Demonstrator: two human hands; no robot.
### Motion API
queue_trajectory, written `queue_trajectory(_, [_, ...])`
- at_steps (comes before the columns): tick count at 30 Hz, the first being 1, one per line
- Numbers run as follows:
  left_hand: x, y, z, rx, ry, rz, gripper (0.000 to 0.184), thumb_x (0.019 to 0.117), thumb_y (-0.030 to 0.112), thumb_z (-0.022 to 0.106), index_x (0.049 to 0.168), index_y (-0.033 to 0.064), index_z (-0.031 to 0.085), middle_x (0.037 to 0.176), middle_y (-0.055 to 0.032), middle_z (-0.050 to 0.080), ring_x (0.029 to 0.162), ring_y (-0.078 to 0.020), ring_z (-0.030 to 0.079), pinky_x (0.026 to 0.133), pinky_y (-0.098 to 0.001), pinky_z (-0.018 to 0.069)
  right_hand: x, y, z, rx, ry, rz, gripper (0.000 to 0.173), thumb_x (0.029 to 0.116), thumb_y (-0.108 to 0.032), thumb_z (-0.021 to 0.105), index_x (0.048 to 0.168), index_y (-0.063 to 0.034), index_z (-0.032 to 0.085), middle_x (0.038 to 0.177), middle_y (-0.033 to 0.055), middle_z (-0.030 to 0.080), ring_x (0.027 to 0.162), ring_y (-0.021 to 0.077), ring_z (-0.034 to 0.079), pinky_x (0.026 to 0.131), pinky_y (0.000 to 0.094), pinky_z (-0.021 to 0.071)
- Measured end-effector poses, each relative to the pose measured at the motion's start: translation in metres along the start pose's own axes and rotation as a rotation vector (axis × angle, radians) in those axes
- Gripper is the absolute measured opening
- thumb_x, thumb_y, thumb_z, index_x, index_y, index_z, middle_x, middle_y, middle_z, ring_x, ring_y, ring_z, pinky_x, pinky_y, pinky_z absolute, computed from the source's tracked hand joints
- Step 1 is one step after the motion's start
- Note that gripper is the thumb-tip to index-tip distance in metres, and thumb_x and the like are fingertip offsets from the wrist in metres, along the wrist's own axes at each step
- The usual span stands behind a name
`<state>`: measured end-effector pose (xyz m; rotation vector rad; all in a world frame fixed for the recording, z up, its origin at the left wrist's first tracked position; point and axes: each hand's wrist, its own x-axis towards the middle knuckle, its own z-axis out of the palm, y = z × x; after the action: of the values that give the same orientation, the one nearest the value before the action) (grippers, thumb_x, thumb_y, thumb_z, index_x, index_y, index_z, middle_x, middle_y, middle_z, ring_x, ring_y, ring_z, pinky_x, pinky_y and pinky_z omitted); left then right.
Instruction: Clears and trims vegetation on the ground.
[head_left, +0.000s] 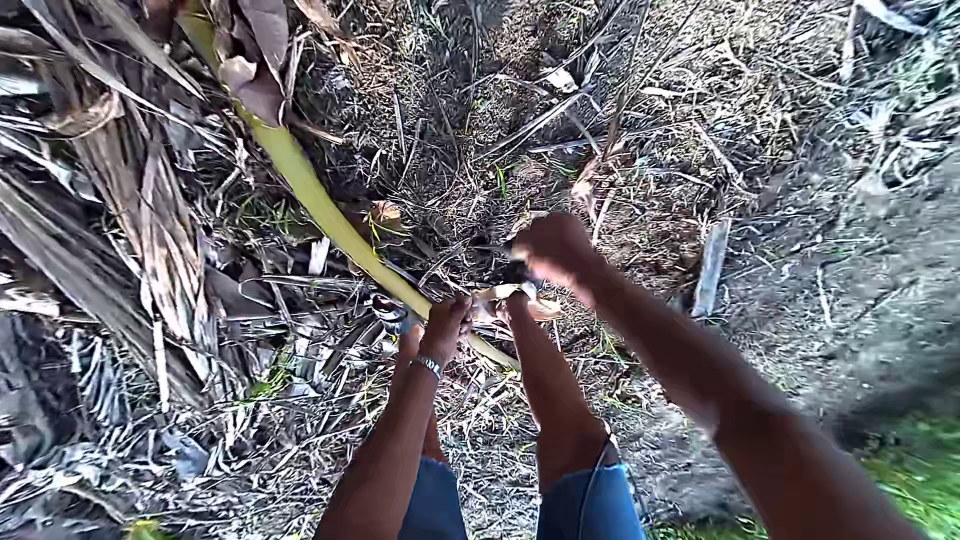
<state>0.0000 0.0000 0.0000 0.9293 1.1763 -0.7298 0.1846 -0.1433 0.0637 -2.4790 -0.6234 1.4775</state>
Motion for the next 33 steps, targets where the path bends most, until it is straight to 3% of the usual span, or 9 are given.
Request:
queue_trajectory(1, [0.01, 0.003, 0.003, 0.073, 0.012, 0.038, 0.022, 0.1082, 0.015, 0.048, 0.105, 0.0003, 0.064, 0.07, 0.0037, 0.053, 0.054, -0.0045, 0.046, 0.052, -0.0204, 0.0416, -0.001, 0.012, 0.018, -0.068, -0.044, -0.054, 0.014, 0.0852, -0.013, 0.077, 0.095, -0.0042, 0.072, 0.097, 0.0195, 0.07, 0.089, 0.0412, 0.068, 0.071, 0.0646, 0.0543])
queue_trajectory(3, [0.026, 0.006, 0.007, 0.252, 0.036, 0.09, 0.025, 0.1082, 0.014, 0.047, 0.111, -0.0031, 0.065, 0.076, -0.0003, 0.055, 0.061, -0.0069, 0.049, 0.059, -0.0232, 0.0452, -0.024, 0.004, 0.044, -0.094, -0.195, -0.047, 0.021, 0.0977, -0.012, 0.062, 0.111, 0.0034, 0.069, 0.111, 0.0265, 0.067, 0.102, 0.0473, 0.067, 0.078, 0.0655, 0.0547])
queue_trajectory(5, [0.04, 0.007, 0.005, 0.419, 0.034, 0.106, 0.031, 0.1104, 0.017, 0.044, 0.124, -0.0039, 0.063, 0.096, -0.0109, 0.062, 0.077, -0.0147, 0.056, 0.074, -0.0325, 0.0502, -0.048, -0.015, 0.068, -0.068, -0.254, 0.051, 0.029, 0.1034, -0.007, 0.049, 0.125, 0.0095, 0.06, 0.121, 0.0341, 0.063, 0.108, 0.0531, 0.064, 0.085, 0.0651, 0.0545])
queue_trajectory(7, [0.055, 0.006, 0.004, 0.54, 0.031, 0.163, 0.033, 0.1107, 0.018, 0.044, 0.127, -0.0027, 0.063, 0.108, -0.0174, 0.066, 0.087, -0.0216, 0.062, 0.082, -0.0408, 0.0525, -0.06, -0.024, 0.097, -0.084, -0.156, 0.095, 0.031, 0.1012, -0.004, 0.049, 0.127, 0.0093, 0.059, 0.118, 0.0347, 0.063, 0.099, 0.0507, 0.068, 0.077, 0.0594, 0.0581])
queue_trajectory(9, [0.063, 0.006, 0.005, 0.623, 0.039, 0.226, 0.031, 0.11, 0.018, 0.047, 0.125, -0.0021, 0.066, 0.108, -0.0198, 0.069, 0.091, -0.0271, 0.066, 0.086, -0.0464, 0.0544, -0.067, -0.03, 0.114, -0.099, -0.11, 0.113, 0.033, 0.1002, -0.002, 0.049, 0.129, 0.0087, 0.06, 0.118, 0.033, 0.064, 0.094, 0.0465, 0.07, 0.072, 0.0539, 0.0591])
queue_trajectory(14, [0.064, 0.007, 0.014, 0.775, 0.06, 0.306, 0.035, 0.1091, 0.028, 0.051, 0.121, 0.0003, 0.07, 0.109, -0.0223, 0.071, 0.099, -0.0372, 0.069, 0.094, -0.0594, 0.0523, -0.08, -0.037, 0.14, -0.061, -0.09, 0.114, 0.04, 0.0998, -0.002, 0.051, 0.138, 0.0092, 0.056, 0.12, 0.0336, 0.064, 0.103, 0.0475, 0.069, 0.079, 0.0536, 0.0591])
queue_trajectory(17, [0.067, 0.003, 0.017, 0.805, 0.072, 0.314, 0.034, 0.1095, 0.026, 0.051, 0.123, 0.0015, 0.07, 0.114, -0.0225, 0.071, 0.103, -0.0377, 0.069, 0.097, -0.0593, 0.0515, -0.082, -0.038, 0.14, -0.035, -0.161, 0.123, 0.044, 0.1001, -0.002, 0.051, 0.143, 0.007, 0.052, 0.126, 0.0324, 0.062, 0.109, 0.0462, 0.067, 0.085, 0.0523, 0.0582])
queue_trajectory(23, [0.079, -0.002, 0.014, 0.778, 0.054, 0.279, 0.038, 0.112, 0.014, 0.038, 0.136, -0.0035, 0.06, 0.118, -0.026, 0.068, 0.111, -0.04, 0.066, 0.102, -0.0558, 0.0482, -0.08, -0.041, 0.142, -0.073, -0.079, 0.124, 0.039, 0.1001, -0.003, 0.051, 0.137, 0.0061, 0.058, 0.117, 0.0306, 0.066, 0.101, 0.0446, 0.07, 0.078, 0.0502, 0.0592])
queue_trajectory(33, [0.082, -0.008, 0.007, 0.724, 0.044, 0.318, 0.036, 0.1102, 0.009, 0.038, 0.131, -0.0031, 0.064, 0.11, -0.024, 0.069, 0.105, -0.0374, 0.066, 0.098, -0.0541, 0.0495, -0.076, -0.046, 0.138, -0.066, -0.12, 0.124, 0.041, 0.1001, -0.003, 0.05, 0.139, 0.0065, 0.056, 0.12, 0.0305, 0.065, 0.104, 0.0452, 0.069, 0.08, 0.0512, 0.0588])
